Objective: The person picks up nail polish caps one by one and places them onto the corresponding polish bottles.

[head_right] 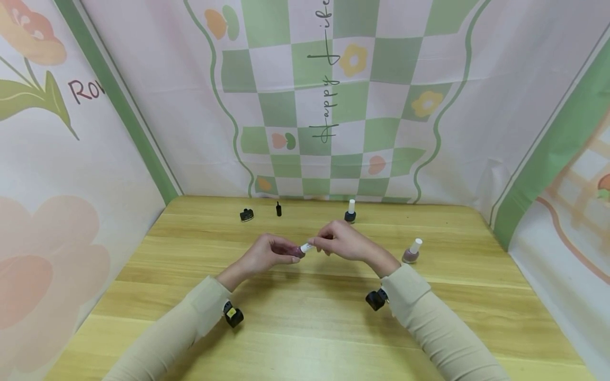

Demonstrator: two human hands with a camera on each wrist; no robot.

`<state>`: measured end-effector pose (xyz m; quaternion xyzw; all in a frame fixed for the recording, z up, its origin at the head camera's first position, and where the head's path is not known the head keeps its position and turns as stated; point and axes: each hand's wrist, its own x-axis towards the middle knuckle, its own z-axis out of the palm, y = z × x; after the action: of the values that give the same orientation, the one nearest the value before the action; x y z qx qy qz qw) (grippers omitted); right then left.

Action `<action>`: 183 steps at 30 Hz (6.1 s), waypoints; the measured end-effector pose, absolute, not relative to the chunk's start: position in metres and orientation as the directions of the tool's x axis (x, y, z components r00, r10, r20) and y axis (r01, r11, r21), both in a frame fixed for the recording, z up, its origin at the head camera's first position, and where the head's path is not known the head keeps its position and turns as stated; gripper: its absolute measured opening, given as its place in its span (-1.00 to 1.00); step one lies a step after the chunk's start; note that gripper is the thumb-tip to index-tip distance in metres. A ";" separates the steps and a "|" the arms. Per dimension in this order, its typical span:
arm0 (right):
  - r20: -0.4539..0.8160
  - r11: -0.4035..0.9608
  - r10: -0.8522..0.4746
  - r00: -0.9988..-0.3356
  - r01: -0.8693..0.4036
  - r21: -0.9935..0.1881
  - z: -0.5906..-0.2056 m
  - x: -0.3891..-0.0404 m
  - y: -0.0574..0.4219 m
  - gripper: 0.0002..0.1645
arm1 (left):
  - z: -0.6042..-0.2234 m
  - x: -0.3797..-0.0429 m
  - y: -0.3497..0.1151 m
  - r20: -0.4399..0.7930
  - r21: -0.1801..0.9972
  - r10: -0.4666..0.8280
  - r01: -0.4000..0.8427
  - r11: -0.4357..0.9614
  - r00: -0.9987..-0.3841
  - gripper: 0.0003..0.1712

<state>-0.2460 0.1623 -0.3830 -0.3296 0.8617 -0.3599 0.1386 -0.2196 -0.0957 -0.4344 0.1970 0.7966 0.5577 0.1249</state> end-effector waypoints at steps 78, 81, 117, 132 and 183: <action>0.173 0.469 -0.407 -0.897 -0.368 -0.803 -0.389 -0.253 0.139 -0.82 | -0.434 -0.241 -0.079 0.045 0.938 0.366 0.165 0.305 -0.930 -0.79; 0.174 0.459 -0.402 -0.899 -0.362 -0.811 -0.388 -0.255 0.137 -0.77 | -0.432 -0.244 -0.079 0.048 0.935 0.367 0.171 0.310 -0.929 -0.79; 0.202 0.445 -0.296 -0.934 -0.322 -0.836 -0.392 -0.292 0.125 -0.68 | -0.422 -0.287 -0.074 0.133 0.914 0.256 0.218 0.343 -0.957 -0.77; 0.211 0.457 -0.246 -0.946 -0.305 -0.835 -0.398 -0.307 0.125 -0.65 | -0.430 -0.303 -0.060 0.150 0.910 0.204 0.216 0.353 -0.967 -0.83; 0.255 0.459 -0.202 -0.946 -0.321 -0.828 -0.448 -0.345 0.121 -0.68 | -0.465 -0.336 -0.036 0.084 0.884 0.094 0.118 0.452 -0.992 -0.75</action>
<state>-0.3448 0.1212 -0.4485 -0.1536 0.8519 -0.4971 -0.0601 -0.3358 -0.0361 -0.4650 0.0622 0.8521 0.5196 -0.0113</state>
